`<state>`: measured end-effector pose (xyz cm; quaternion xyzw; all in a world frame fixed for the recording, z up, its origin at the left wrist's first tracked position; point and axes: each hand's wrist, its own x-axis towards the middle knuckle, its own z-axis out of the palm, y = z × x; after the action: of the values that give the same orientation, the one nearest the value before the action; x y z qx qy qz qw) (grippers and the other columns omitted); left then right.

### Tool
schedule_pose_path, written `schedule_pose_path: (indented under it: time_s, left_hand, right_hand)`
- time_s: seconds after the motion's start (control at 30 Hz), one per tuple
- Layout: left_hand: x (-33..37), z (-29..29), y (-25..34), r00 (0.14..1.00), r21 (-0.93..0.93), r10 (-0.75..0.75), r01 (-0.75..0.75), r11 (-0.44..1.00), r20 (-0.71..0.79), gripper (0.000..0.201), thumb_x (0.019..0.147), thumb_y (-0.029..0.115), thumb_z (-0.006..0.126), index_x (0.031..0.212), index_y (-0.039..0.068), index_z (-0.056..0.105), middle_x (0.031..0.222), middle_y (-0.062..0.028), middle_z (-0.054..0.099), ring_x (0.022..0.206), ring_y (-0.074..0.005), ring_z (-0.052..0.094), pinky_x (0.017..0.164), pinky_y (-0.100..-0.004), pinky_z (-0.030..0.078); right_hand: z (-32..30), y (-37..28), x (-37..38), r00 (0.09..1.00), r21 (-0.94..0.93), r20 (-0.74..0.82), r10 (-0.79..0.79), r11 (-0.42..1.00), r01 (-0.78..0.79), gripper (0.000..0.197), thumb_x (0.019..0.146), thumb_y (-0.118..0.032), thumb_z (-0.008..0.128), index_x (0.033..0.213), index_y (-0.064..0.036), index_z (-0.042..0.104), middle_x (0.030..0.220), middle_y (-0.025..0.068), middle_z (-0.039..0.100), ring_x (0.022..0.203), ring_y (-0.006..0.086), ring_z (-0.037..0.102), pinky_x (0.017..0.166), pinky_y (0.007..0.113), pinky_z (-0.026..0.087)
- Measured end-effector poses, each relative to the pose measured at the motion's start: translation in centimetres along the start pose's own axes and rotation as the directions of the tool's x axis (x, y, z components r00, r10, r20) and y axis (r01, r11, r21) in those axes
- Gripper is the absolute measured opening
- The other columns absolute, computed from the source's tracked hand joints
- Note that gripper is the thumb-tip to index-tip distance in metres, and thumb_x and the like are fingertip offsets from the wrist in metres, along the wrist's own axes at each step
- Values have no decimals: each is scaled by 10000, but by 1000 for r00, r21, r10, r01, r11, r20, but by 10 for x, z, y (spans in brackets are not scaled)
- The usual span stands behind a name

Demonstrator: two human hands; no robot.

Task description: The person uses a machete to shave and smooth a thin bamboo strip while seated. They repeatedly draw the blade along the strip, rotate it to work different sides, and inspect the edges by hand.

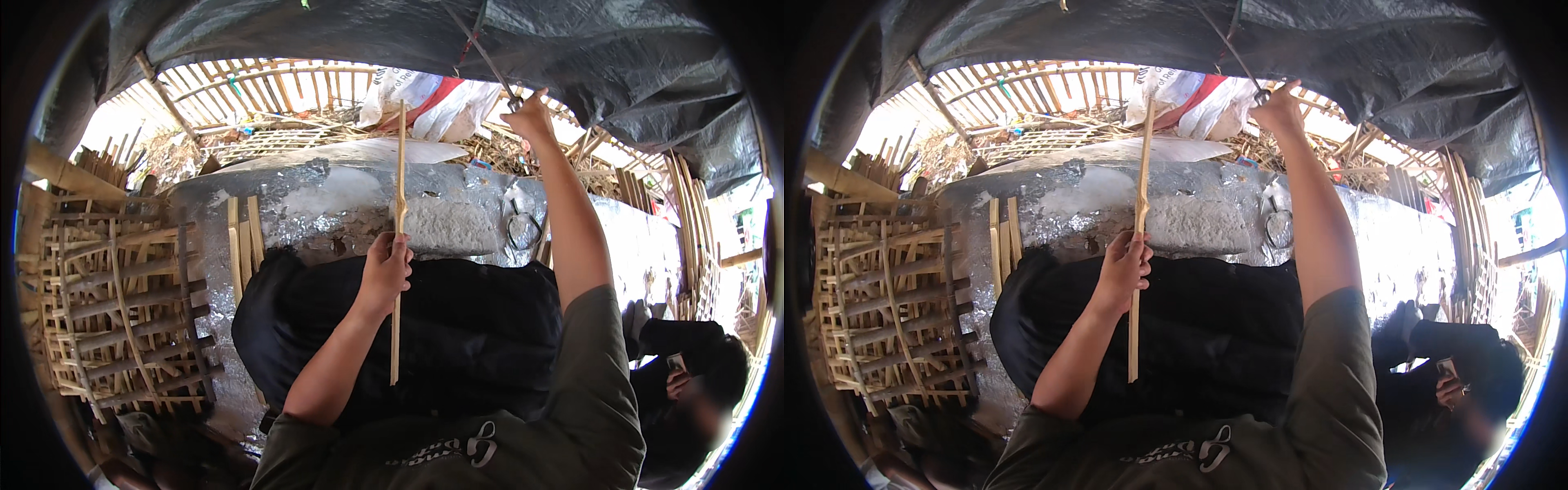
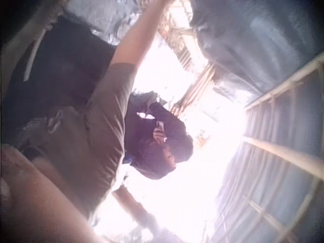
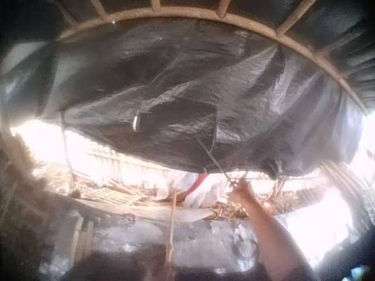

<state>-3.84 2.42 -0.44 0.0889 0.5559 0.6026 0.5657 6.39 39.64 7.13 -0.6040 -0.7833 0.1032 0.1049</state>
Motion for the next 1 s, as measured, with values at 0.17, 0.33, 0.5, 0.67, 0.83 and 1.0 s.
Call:
schedule_pose_path:
  time_s: [0.17, 0.33, 0.5, 0.67, 0.83, 1.0]
  left_hand:
    - [-2, 3, 1, 998, 93, 65, -65, 994, 0, 274, 1095, 329, 466, 1156, 74, 545, 796, 35, 474, 587, -33, 396, 463, -201, 325]
    - [-6, 4, -5, 994, 231, 108, -112, 967, 30, 290, 1090, 334, 475, 1155, 61, 549, 789, 37, 477, 605, -37, 411, 478, -212, 344]
    - [5, 2, -18, 985, 314, 172, -172, 934, 30, 268, 1088, 318, 479, 1137, 64, 549, 789, 39, 481, 619, -36, 417, 489, -216, 345]
    - [7, 6, -18, 989, 351, 146, -148, 925, 31, 255, 1088, 307, 479, 1131, 66, 547, 790, 43, 479, 599, -33, 406, 485, -215, 339]
    - [7, 7, -26, 970, 500, 236, -234, 834, 60, 287, 1086, 279, 482, 1166, 25, 588, 734, 27, 487, 586, -52, 434, 503, -244, 368]
    - [0, 12, -25, 894, 683, 438, -377, 626, 93, 312, 1082, 231, 474, 1172, -25, 628, 657, -35, 505, 579, -104, 491, 551, -291, 408]
  right_hand:
    - [2, 9, -38, 1000, 64, -2, -7, 998, 7, 1055, 838, -312, 765, 1560, 101, 117, 1052, 229, 729, 1028, 374, 707, 882, 443, 559]
    - [0, 20, -89, 993, 88, -57, -105, 990, 110, 448, 838, -399, 771, 980, 24, 736, 904, 212, 735, 898, 371, 715, 820, 452, 557]
    - [22, 48, -114, 975, 207, -168, -147, 962, 181, 472, 844, -452, 760, 792, 14, 712, 686, 169, 693, 717, 360, 706, 709, 456, 557]
    - [68, 76, -131, 942, 270, -265, -206, 922, 277, 464, 857, -458, 746, 769, -6, 698, 678, 166, 691, 672, 371, 698, 675, 468, 551]
    - [58, 41, -148, 967, 116, 3, -254, 961, 252, 417, 865, -467, 729, 776, -60, 694, 713, 151, 703, 721, 380, 706, 672, 482, 566]
    - [65, 17, -168, 908, 151, 156, -389, 918, 367, 362, 862, -429, 722, 761, -83, 681, 719, 159, 698, 747, 392, 704, 708, 500, 579]
